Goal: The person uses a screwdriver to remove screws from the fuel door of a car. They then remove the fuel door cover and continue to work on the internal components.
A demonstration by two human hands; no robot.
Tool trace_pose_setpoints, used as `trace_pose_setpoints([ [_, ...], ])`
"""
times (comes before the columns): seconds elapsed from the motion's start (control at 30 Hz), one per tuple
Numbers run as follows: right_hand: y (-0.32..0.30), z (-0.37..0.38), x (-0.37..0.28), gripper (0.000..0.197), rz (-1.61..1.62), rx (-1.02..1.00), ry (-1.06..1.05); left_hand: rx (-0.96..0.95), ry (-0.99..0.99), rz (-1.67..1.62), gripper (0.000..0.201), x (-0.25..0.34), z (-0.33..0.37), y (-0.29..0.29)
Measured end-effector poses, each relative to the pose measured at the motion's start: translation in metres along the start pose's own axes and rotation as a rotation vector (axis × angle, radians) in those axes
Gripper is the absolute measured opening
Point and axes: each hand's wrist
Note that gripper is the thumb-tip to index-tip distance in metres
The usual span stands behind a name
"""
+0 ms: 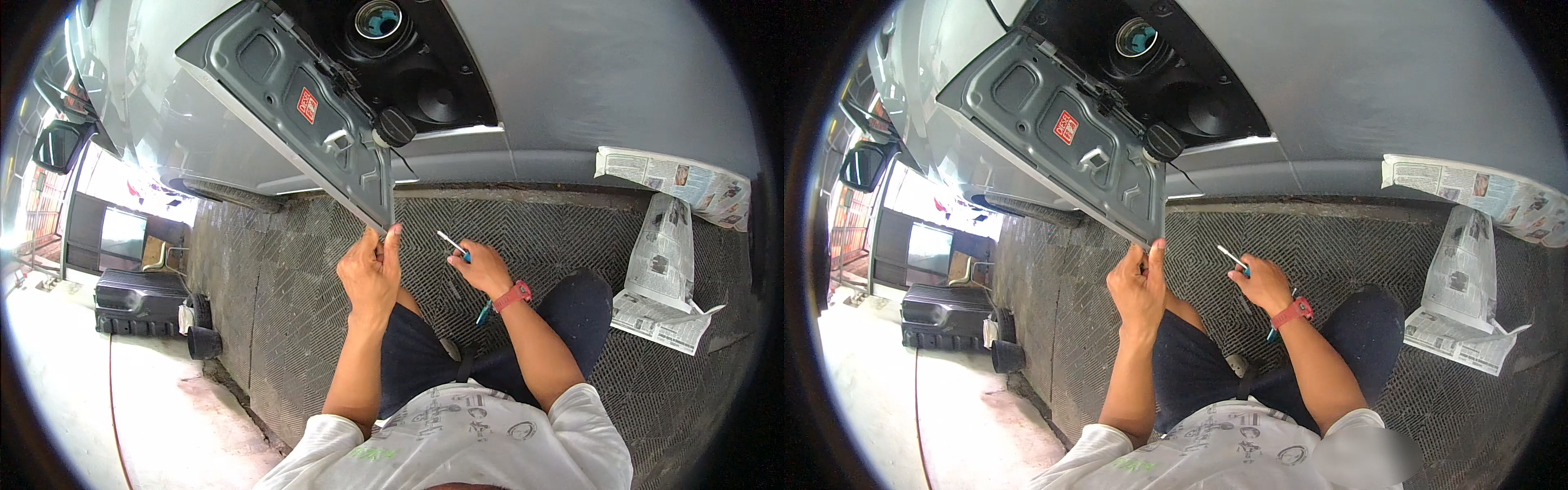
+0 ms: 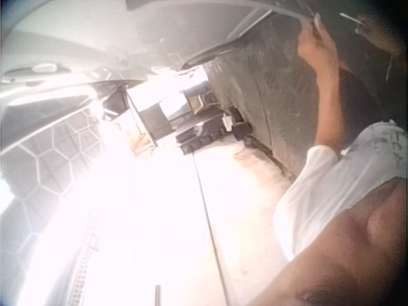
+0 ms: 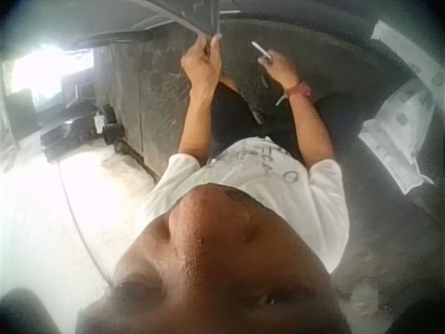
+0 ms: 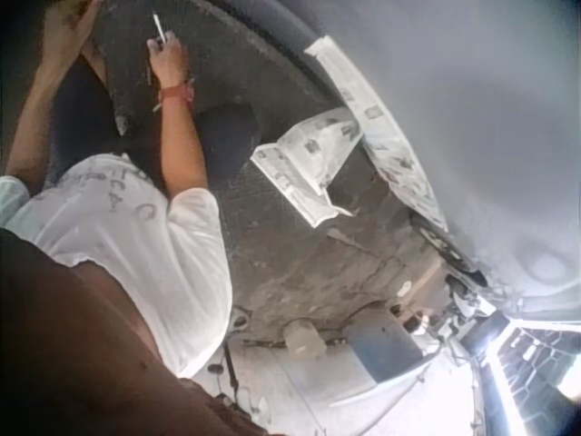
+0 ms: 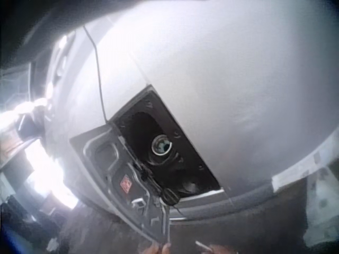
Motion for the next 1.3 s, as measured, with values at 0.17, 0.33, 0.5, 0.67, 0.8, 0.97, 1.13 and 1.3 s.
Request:
trace_pose_setpoints([
  [0.17, -0.001, 0.001, 0.003, 0.035, 0.004, -0.004, -0.014, 0.012, -0.036, -0.035, 0.046, -0.003, -0.001, -0.003],
  [0.33, 0.001, 0.003, 0.002, 0.032, 0.035, 0.059, -0.022, 0.036, -0.143, -0.074, 0.035, -0.028, -0.005, -0.011],
  [0.5, 0.003, 0.006, 0.001, 0.028, 0.409, 0.089, -0.156, 0.095, -0.335, -0.349, 0.026, -0.039, -0.024, 0.004],
  [0.67, 0.01, -0.007, -0.021, 0.023, 0.575, -0.046, -0.373, -0.323, -0.299, -0.349, 0.036, -0.04, -0.079, 0.053],
  [0.8, 0.025, -0.018, -0.046, 0.028, 0.57, -0.12, -0.335, -0.695, -0.268, -0.301, 0.047, -0.039, -0.095, 0.052],
  [0.97, -0.01, 0.004, -0.085, 0.03, 0.381, 0.109, -0.508, -0.516, -0.119, -0.293, 0.055, -0.076, -0.114, 0.045],
  [1.13, -0.089, 0.053, -0.171, 0.033, 0.305, 0.605, -0.52, -0.351, -0.105, -0.152, 0.05, -0.106, -0.114, 0.033],
  [1.3, -0.107, 0.08, -0.187, 0.038, 0.237, 0.424, -0.317, -0.359, -0.2, -0.111, 0.052, -0.12, -0.112, 0.048],
])
Point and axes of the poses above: each hand's wrist, its own z-axis towards the middle knuckle, its own y-axis out of the palm, x = y × z, and after that the axes turned 14 degrees about -x, right-handed
